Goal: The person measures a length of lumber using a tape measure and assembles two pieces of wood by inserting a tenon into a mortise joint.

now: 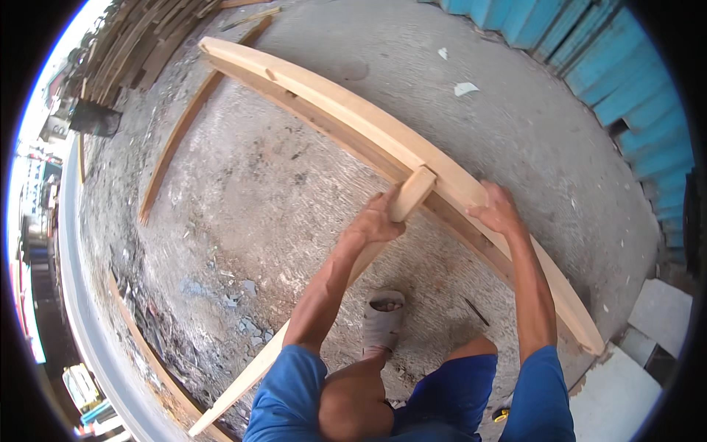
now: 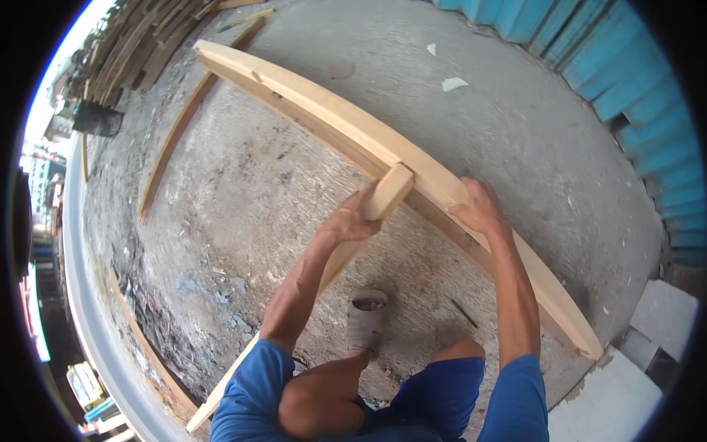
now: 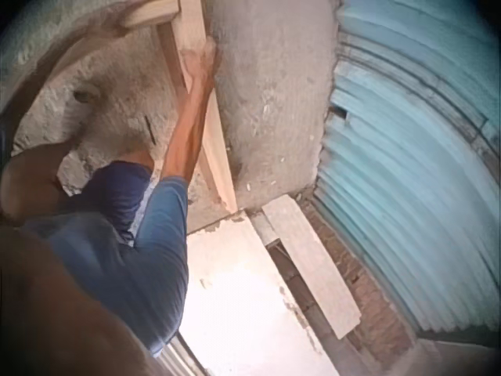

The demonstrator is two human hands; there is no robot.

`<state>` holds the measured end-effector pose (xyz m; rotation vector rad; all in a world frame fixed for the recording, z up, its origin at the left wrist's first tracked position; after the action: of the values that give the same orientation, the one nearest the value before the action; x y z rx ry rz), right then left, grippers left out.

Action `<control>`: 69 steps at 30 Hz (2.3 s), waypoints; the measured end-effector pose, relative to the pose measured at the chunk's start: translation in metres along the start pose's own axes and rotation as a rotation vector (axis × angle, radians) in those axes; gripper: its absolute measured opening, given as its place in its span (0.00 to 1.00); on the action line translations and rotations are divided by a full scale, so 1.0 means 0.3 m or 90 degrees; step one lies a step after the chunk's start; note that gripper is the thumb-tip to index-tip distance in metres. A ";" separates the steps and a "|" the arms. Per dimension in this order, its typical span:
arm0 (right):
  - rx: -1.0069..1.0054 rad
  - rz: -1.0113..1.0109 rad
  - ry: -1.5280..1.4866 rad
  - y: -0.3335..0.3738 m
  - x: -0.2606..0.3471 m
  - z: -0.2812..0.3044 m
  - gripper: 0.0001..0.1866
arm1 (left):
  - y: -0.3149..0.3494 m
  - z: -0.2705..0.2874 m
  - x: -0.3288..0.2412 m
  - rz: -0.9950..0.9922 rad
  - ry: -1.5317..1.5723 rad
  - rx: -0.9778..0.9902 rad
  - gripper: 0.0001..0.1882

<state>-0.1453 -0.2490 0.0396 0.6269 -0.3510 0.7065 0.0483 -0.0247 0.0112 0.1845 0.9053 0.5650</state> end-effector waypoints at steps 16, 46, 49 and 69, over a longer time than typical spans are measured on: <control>-0.004 0.025 0.031 0.004 -0.086 -0.061 0.47 | -0.001 -0.025 0.035 -0.084 0.008 -0.047 0.48; -0.078 0.049 -0.125 -0.349 0.061 -0.125 0.35 | 1.661 -0.621 0.798 0.240 1.323 -1.061 0.71; -0.036 0.087 -0.154 -0.424 -0.020 -0.153 0.35 | 1.821 -0.575 0.909 0.213 1.211 -1.113 0.70; -0.045 0.119 -0.088 -0.229 0.178 -0.186 0.37 | 1.837 -0.443 1.147 0.253 1.186 -1.155 0.38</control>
<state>-0.0543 -0.2276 -0.0045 0.5813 -0.5651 0.8278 -0.1018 0.6120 -0.0974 -2.1922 1.6454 1.7666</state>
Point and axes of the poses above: each hand's wrist, its own y-axis away from the middle knuckle, its own z-axis out of the back of the hand, x = y × z, the point moved 1 cm from there along -y, towards the middle knuckle, and after that the axes turned 2 degrees about -z, right-handed, at the moved point
